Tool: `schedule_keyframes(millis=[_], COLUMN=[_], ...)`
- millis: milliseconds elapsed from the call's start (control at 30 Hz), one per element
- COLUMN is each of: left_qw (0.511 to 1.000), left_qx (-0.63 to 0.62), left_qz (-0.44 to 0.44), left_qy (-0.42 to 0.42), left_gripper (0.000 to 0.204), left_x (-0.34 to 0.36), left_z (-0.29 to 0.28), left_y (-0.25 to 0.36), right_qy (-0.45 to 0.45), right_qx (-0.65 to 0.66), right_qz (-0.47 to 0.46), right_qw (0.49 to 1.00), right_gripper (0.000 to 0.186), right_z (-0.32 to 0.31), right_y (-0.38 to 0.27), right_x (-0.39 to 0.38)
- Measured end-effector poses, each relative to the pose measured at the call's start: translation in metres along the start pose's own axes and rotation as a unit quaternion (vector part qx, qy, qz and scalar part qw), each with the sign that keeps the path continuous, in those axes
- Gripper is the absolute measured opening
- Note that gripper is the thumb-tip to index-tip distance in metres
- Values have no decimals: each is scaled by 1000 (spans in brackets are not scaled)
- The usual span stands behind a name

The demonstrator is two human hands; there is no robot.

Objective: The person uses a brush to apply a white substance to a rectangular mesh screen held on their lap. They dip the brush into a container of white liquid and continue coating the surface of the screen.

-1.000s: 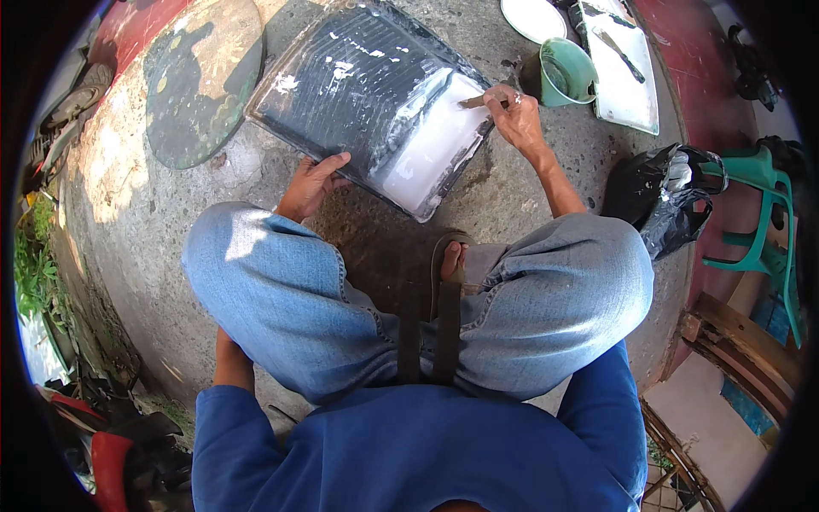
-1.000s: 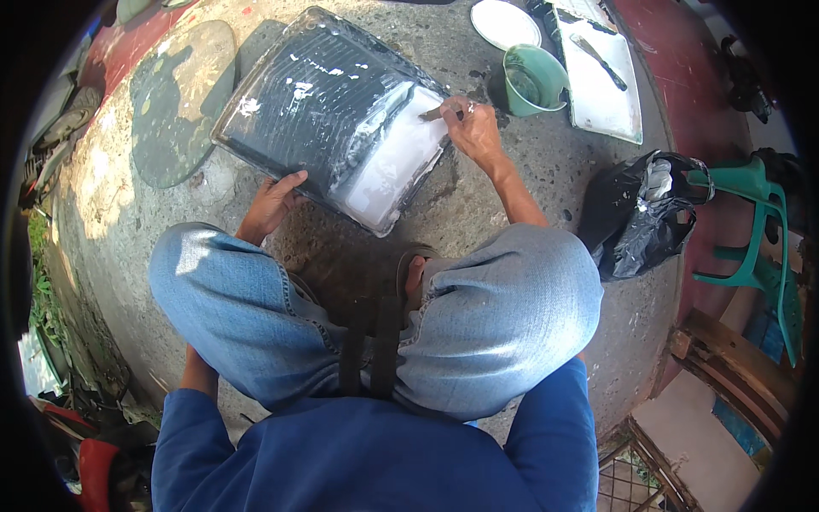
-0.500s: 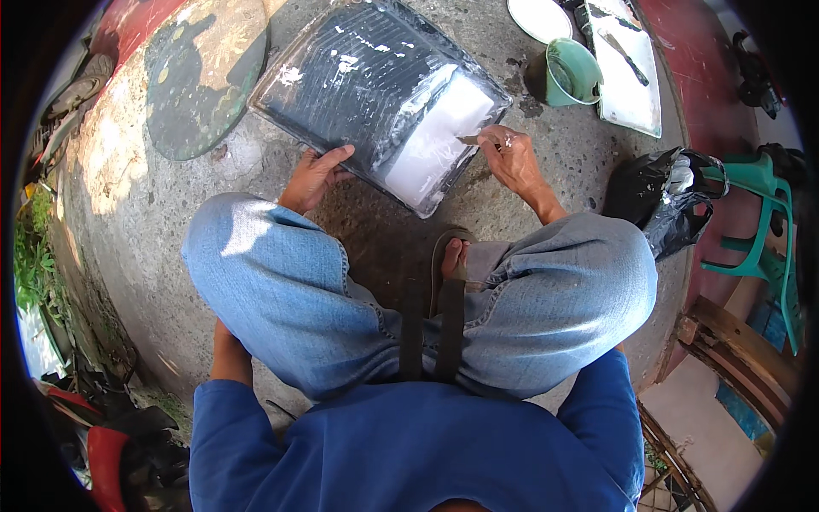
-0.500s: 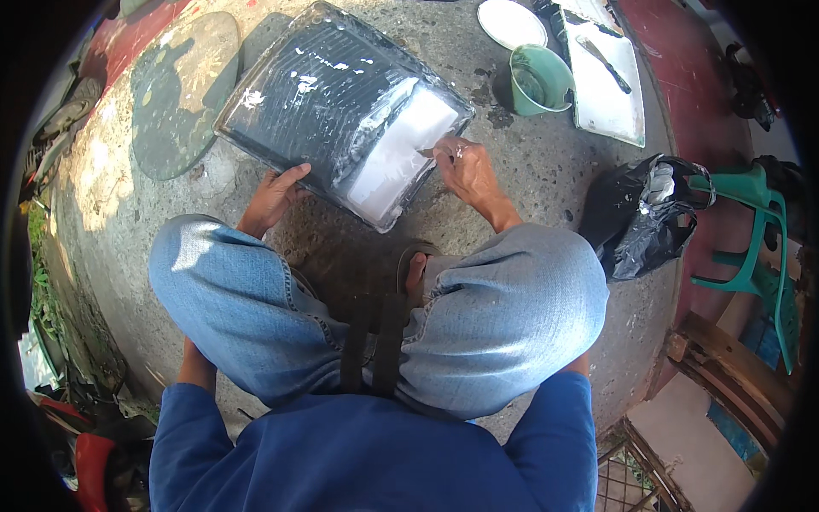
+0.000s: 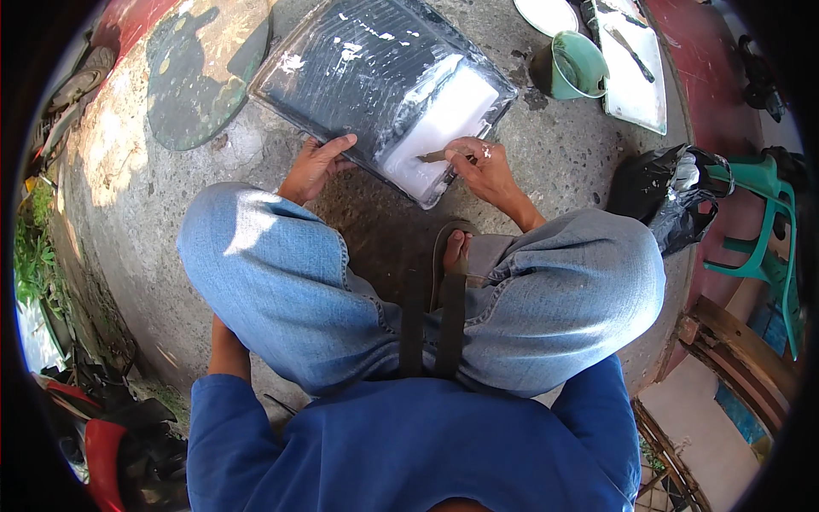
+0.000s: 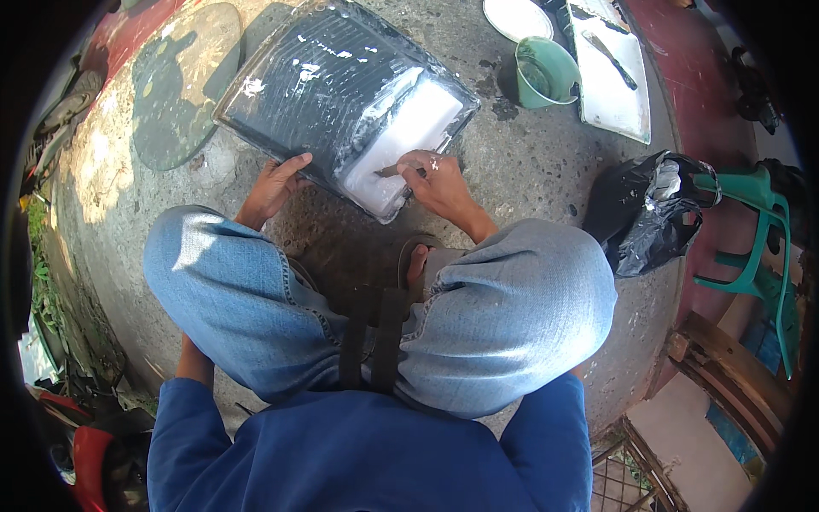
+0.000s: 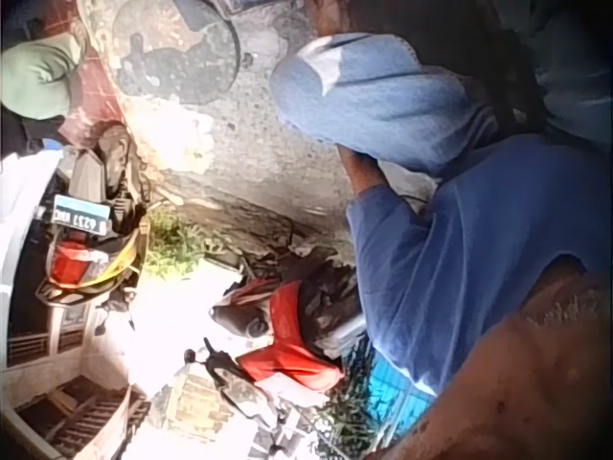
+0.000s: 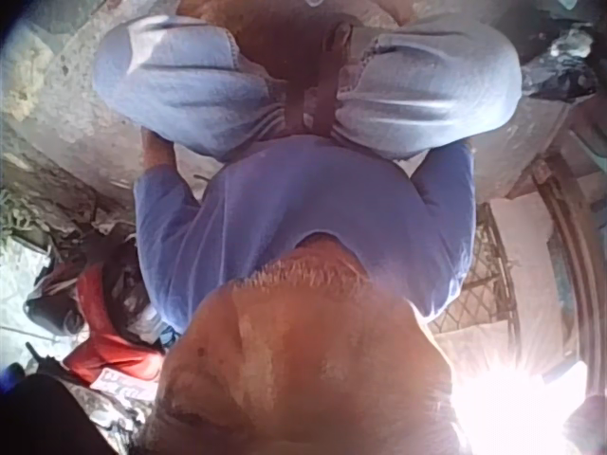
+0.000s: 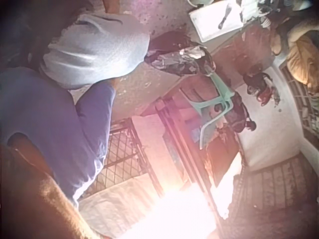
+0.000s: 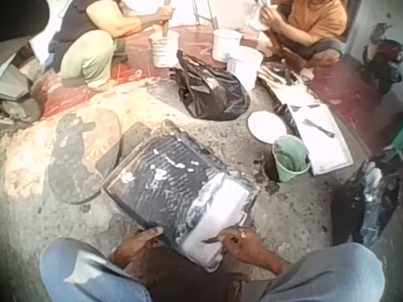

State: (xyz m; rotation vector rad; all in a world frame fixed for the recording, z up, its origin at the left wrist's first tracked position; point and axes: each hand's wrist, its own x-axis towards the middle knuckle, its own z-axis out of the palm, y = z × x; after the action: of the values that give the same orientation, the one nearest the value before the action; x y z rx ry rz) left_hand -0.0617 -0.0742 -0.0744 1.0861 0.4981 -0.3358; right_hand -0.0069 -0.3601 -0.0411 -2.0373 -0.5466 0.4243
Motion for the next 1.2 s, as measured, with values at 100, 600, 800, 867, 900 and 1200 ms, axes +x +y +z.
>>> schedule_keyframes(millis=[100,600,800,867,900,1200], left_qw=[1000,1000,1000,1000,1000,1000], left_qx=[-2,5,0,-4,2,7], left_qz=[4,-3,9,10,7,1], left_qy=[-10,-16,-16,-9,-7,1], left_gripper=[30,31,29,28,28,26], left_x=[0,-3,-3,-3,-3,-2], left_z=[3,7,3,2,3,4], left_y=[0,4,1,1,2,1], right_qy=[7,43,144,157,171,170], right_qx=[38,-111,-143,-156,-169,-143], right_qz=[58,-26,11,-47,-103,-50], right_qw=[998,993,979,974,965,974], right_gripper=[16,14,17,14,13,15], right_z=[-4,-30,-52,-42,-38,-50], right_y=[16,9,19,23,19,25], right_x=[5,6,35,32,28,31])
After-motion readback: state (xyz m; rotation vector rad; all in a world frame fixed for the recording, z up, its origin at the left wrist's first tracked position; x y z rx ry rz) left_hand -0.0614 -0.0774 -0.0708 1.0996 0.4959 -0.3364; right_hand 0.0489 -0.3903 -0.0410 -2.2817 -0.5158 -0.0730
